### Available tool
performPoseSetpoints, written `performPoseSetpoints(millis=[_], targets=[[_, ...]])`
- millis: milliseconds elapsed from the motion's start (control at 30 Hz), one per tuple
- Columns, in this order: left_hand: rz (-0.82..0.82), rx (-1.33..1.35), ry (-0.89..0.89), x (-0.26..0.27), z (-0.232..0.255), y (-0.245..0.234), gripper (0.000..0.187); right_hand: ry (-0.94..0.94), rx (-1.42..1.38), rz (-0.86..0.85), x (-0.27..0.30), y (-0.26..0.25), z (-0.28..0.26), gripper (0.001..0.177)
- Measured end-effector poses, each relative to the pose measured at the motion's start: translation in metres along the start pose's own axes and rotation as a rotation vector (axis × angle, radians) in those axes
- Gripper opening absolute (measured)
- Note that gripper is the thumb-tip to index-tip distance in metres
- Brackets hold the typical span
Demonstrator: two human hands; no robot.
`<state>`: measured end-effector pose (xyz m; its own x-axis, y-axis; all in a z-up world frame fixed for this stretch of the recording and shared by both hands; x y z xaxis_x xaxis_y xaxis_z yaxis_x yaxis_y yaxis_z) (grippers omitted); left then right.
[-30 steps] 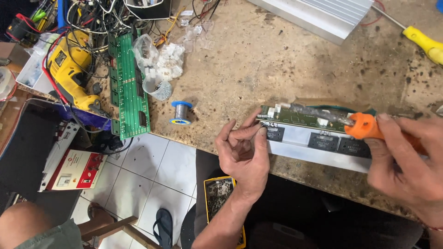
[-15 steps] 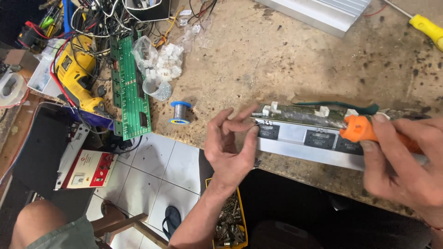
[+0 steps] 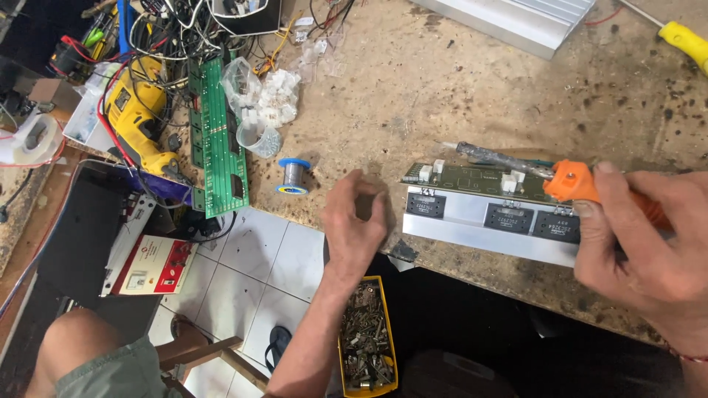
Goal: Soldering electronic components onto a circuit board mounted on a large metal heatsink at a workbench.
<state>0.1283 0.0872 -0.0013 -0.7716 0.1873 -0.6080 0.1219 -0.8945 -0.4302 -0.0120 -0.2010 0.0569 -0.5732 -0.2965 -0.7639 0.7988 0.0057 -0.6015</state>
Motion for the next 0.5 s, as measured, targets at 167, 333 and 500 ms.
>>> performPoseSetpoints(millis=[167, 333, 500], targets=[[-0.001, 0.146, -0.1, 0.001, 0.004, -0.005, 0.042, -0.015, -0.083, 0.015, 0.005, -0.003, 0.002, 0.031], [0.159, 0.122, 0.14, 0.001, 0.076, -0.031, 0.05, -0.079, -0.144, 0.05, -0.002, -0.012, -0.001, 0.034], [0.147, 0.008, 0.299, 0.008, 0.097, -0.013, 0.053, -0.093, -0.102, -0.12, 0.032, 0.009, 0.003, 0.052]])
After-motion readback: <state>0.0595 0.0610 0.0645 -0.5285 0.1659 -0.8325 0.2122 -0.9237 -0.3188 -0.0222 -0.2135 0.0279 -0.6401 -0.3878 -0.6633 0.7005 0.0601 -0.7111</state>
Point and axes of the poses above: each hand's wrist, its own x-axis away from the middle knuckle, its own y-axis out of the palm, z = x × y, the point moved 8 cm from there along -x, towards the middle knuckle, and after that the axes turned 13 degrees about x, right-handed, at the moved point
